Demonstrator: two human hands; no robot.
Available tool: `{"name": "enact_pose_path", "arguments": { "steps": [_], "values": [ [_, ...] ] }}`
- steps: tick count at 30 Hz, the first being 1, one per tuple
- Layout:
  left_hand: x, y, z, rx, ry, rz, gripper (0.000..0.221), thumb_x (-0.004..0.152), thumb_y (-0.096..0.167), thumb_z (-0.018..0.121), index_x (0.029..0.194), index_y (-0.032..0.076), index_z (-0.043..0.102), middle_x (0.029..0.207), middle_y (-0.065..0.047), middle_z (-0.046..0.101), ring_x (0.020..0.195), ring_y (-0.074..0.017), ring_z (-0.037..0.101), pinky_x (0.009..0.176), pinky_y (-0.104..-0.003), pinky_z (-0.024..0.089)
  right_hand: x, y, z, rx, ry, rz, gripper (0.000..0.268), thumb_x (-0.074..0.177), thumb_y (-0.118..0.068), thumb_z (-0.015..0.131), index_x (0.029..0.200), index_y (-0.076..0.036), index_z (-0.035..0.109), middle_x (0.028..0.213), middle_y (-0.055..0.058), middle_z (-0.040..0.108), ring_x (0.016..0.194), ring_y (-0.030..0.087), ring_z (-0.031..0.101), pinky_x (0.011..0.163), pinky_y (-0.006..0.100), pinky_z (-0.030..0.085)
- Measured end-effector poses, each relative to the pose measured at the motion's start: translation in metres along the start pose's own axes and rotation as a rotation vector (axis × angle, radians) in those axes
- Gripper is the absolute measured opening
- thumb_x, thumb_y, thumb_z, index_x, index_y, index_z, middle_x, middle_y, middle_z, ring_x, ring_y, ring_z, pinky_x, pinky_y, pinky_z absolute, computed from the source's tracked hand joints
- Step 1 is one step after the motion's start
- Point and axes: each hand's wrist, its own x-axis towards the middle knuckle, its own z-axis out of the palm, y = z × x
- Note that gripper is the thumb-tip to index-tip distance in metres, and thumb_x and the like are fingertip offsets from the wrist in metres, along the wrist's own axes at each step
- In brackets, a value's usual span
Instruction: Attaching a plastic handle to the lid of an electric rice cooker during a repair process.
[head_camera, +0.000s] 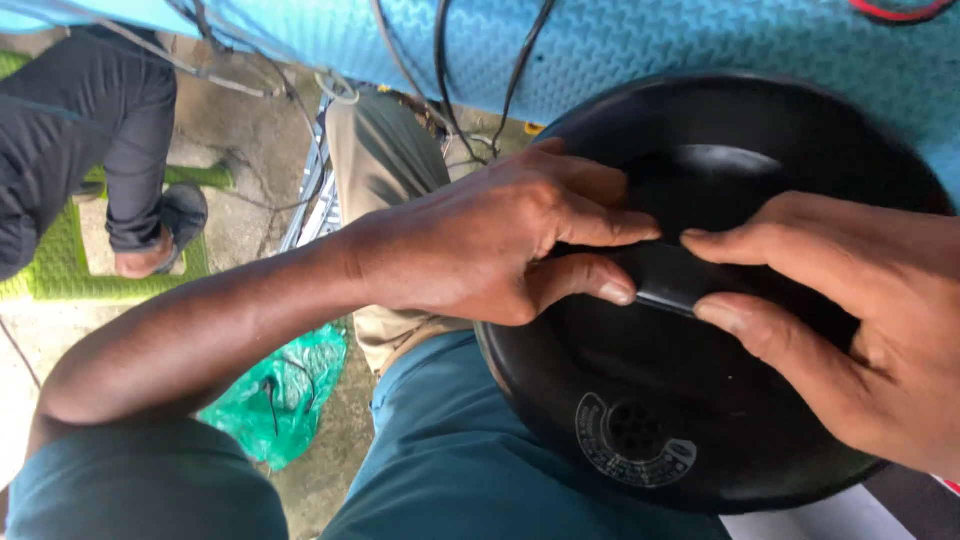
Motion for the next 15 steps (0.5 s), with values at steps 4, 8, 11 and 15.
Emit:
{"name": "enact_pose_path", "arguments": {
  "steps": [4,8,11,15],
  "values": [
    [0.008,0.005,-0.004,-0.029,-0.041,-0.051,0.038,0.099,0.024,0.073,0.126,-0.001,0.069,0.095,-0.012,0.065,0.079,-0.0292,0.067,0.069,-0.038,0.050,0.002,0.010,-0.004,0.085,-0.048,0.111,0.033,0.081,-0.030,0.074,0.108,-0.012,0.078,0.097,-0.003,0.081,0.086,0.013,0.078,0.074,0.027,0.055],
    [0.015,0.008,-0.009,-0.056,-0.108,-0.087,0.036,0.095,0.023,0.077,0.123,0.000,0.071,0.095,-0.011,0.071,0.078,-0.0281,0.070,0.065,-0.038,0.048,0.034,-0.005,-0.012,-0.245,-0.450,0.536,0.031,0.066,-0.058,0.078,0.093,-0.042,0.075,0.063,-0.014,0.075,0.061,0.009,0.070,0.067,0.028,0.048],
    [0.017,0.012,-0.012,-0.040,-0.143,-0.130,0.036,0.095,0.024,0.075,0.122,0.002,0.072,0.097,-0.011,0.072,0.080,-0.0298,0.071,0.068,-0.041,0.049,0.064,-0.027,-0.024,-0.443,-0.806,0.782,0.026,0.073,-0.067,0.074,0.092,-0.049,0.074,0.068,-0.013,0.080,0.072,0.009,0.073,0.074,0.026,0.049],
    [0.014,0.013,-0.012,-0.036,-0.151,-0.164,0.036,0.095,0.025,0.075,0.124,0.004,0.072,0.095,-0.009,0.070,0.078,-0.0266,0.069,0.064,-0.039,0.049,0.065,-0.026,-0.022,-0.457,-0.914,0.722,0.032,0.080,-0.069,0.069,0.095,-0.042,0.068,0.074,-0.010,0.080,0.078,0.012,0.075,0.078,0.029,0.051]
  ]
}}
